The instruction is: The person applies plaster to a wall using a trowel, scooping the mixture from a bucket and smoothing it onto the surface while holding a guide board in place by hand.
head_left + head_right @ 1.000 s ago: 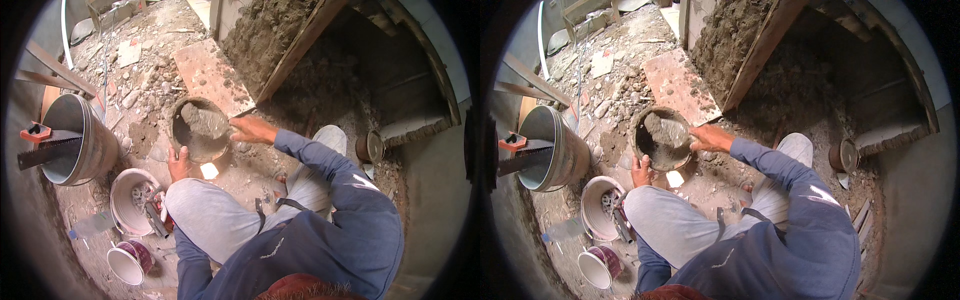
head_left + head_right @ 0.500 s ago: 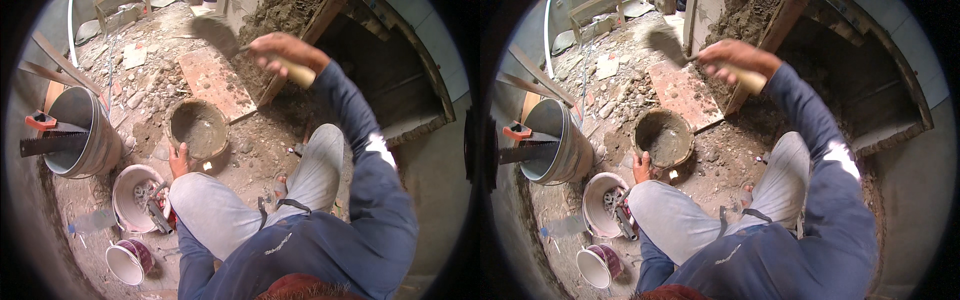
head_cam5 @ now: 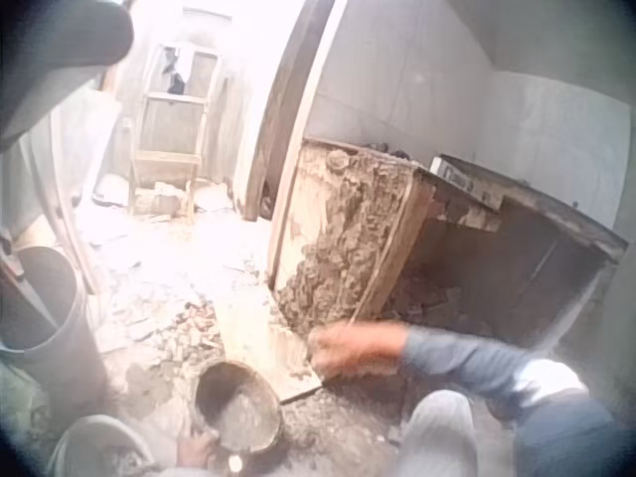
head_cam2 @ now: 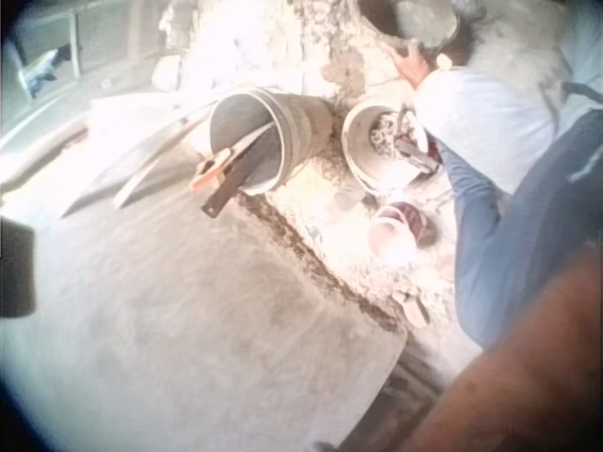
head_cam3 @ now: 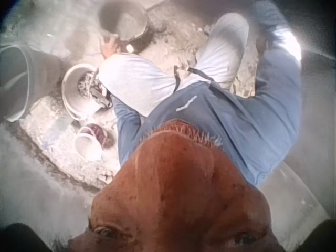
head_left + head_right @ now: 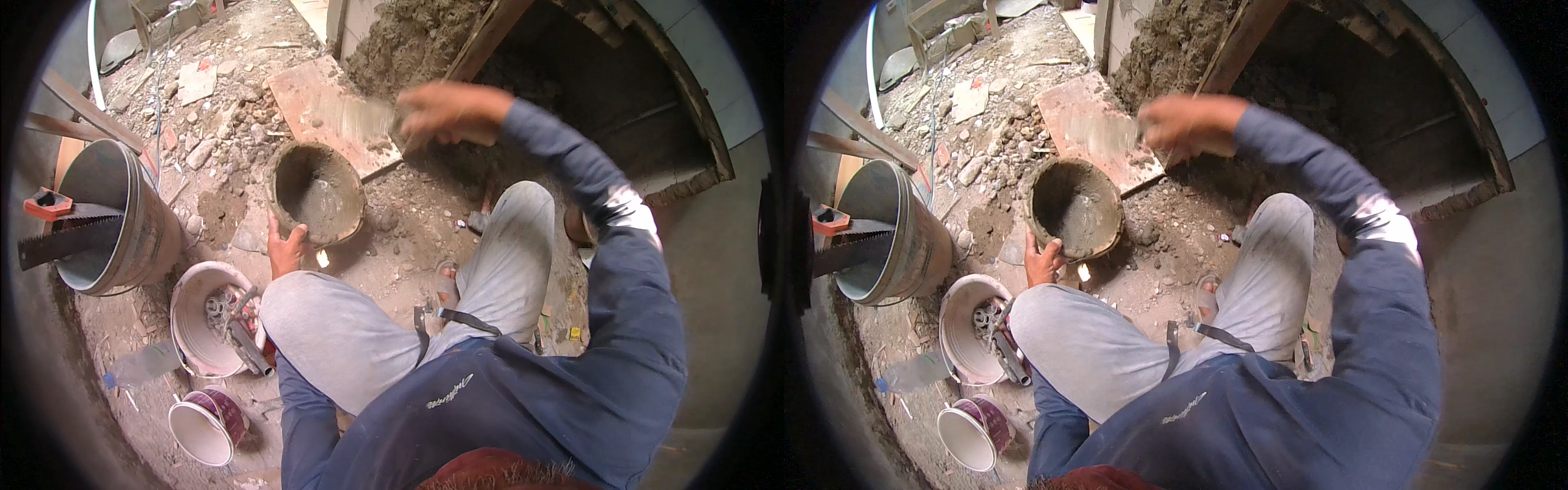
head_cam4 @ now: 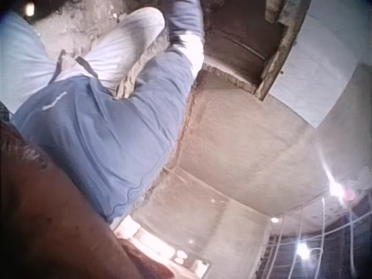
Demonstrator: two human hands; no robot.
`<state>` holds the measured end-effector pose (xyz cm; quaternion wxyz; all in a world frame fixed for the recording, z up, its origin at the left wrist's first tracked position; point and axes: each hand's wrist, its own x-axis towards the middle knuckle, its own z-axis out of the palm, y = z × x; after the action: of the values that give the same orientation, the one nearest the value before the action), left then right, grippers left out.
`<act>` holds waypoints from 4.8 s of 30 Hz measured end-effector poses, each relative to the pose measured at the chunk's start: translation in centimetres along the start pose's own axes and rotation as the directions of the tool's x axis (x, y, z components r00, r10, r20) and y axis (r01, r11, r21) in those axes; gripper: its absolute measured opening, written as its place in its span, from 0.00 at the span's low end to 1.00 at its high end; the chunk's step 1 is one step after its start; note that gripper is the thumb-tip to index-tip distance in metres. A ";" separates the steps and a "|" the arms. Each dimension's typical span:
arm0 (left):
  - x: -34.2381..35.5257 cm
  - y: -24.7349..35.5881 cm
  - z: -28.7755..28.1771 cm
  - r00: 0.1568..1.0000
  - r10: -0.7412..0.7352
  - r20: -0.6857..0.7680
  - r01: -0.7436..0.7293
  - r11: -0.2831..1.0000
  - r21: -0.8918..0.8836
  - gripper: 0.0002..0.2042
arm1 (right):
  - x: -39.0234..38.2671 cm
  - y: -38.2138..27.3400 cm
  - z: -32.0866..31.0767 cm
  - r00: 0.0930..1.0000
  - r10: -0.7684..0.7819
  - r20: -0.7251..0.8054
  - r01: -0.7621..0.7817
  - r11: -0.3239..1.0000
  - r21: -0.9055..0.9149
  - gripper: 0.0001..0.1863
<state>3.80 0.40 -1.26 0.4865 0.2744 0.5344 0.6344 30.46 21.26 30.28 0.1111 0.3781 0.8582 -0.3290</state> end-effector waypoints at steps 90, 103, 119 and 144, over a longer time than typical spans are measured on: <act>-2.2 0.0 1.4 0.999 0.046 -0.012 -0.047 0.932 -0.358 0.36 | -7.4 6.3 -0.8 0.753 0.362 -0.549 -0.091 0.884 0.458 0.18; -1.0 -2.7 1.4 1.000 -0.012 0.019 0.014 0.995 -0.095 0.40 | 5.4 8.2 17.0 0.966 -0.247 -0.078 0.169 0.828 -0.535 0.10; -2.6 -1.3 3.1 0.979 0.134 0.155 -0.141 0.989 0.033 0.39 | 8.8 7.9 23.1 0.890 -0.329 -0.315 -0.014 0.671 -0.742 0.06; -3.5 -0.5 2.7 0.992 0.123 -0.019 -0.113 0.830 -0.546 0.38 | 4.8 5.1 15.3 0.974 -0.190 0.121 0.168 0.970 0.174 0.37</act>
<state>7.59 -1.74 -0.38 0.5088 0.1621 0.3093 0.7869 29.95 16.68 14.07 0.1083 0.2835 0.8495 -0.4315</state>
